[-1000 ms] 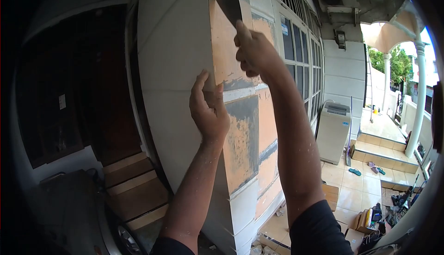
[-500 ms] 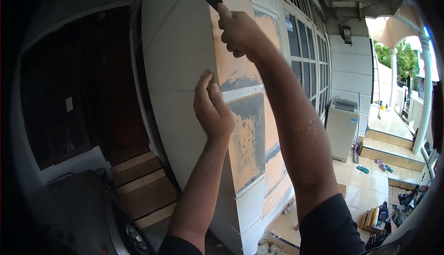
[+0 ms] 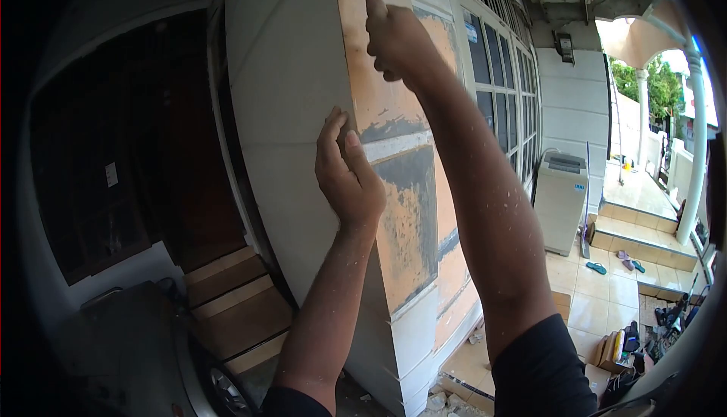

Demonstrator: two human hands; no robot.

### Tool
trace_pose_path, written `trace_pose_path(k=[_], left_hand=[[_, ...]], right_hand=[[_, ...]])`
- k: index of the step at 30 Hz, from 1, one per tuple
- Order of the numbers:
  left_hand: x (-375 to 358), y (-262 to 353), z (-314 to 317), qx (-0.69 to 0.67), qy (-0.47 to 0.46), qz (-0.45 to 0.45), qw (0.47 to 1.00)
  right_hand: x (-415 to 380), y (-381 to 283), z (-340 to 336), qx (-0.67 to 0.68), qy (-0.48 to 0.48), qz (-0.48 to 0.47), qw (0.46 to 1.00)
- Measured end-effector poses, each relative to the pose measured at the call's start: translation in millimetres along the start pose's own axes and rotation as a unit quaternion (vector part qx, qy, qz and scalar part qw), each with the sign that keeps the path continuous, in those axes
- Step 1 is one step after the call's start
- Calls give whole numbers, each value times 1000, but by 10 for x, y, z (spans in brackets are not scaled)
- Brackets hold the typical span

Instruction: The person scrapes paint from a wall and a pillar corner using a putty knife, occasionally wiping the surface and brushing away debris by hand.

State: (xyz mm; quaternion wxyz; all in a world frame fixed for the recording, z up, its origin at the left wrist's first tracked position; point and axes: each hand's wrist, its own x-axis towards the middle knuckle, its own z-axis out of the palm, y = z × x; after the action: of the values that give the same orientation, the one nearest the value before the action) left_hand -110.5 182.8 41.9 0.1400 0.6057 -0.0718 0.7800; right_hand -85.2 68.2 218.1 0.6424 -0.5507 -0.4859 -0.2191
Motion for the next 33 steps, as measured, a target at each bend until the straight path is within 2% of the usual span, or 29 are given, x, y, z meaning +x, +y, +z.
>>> trace_pose_path(k=[1, 4, 7, 9, 13, 16, 18, 20, 22, 25, 28, 30, 33], left_hand=[[-7, 1, 3, 2, -9, -4, 1000], [-11, 27, -11, -31, -15, -11, 999], [-16, 23, 7, -44, -16, -22, 999], [-32, -13, -1, -9, -16, -38, 999], [-34, 7, -31, 26, -18, -74, 997], [3, -46, 1, -27, -69, -63, 995], [2, -75, 23, -107, -81, -90, 987], [6, -89, 32, -121, -80, -79, 986], [13, -82, 39, -136, -74, -69, 985], [21, -61, 28, -119, -70, -72, 988], [4, -5, 41, -60, -58, -78, 993], [22, -18, 29, -60, -68, -69, 993], [21, -46, 35, -48, -65, -59, 995]], right_hand=[[8, -44, -33, 60, -31, 33, 997], [-355, 13, -167, 62, -49, 69, 994], [-1105, 280, -212, 114, -76, 170, 976], [-1337, 466, -149, 130, -83, 176, 972], [-821, 272, -11, 135, -63, 132, 980], [-622, 197, -65, 114, -47, 96, 988], [-778, 318, -65, 81, -39, 83, 993], [-1131, 680, -39, 46, -31, 48, 997], [-1669, 777, -103, 28, -39, 100, 994], [-2087, 1042, -97, 75, -60, 133, 986], [-2152, 1012, -172, 115, -68, 140, 981], [-1895, 832, -200, 48, -70, 89, 992], [-1451, 659, -254, 53, -71, 76, 993]])
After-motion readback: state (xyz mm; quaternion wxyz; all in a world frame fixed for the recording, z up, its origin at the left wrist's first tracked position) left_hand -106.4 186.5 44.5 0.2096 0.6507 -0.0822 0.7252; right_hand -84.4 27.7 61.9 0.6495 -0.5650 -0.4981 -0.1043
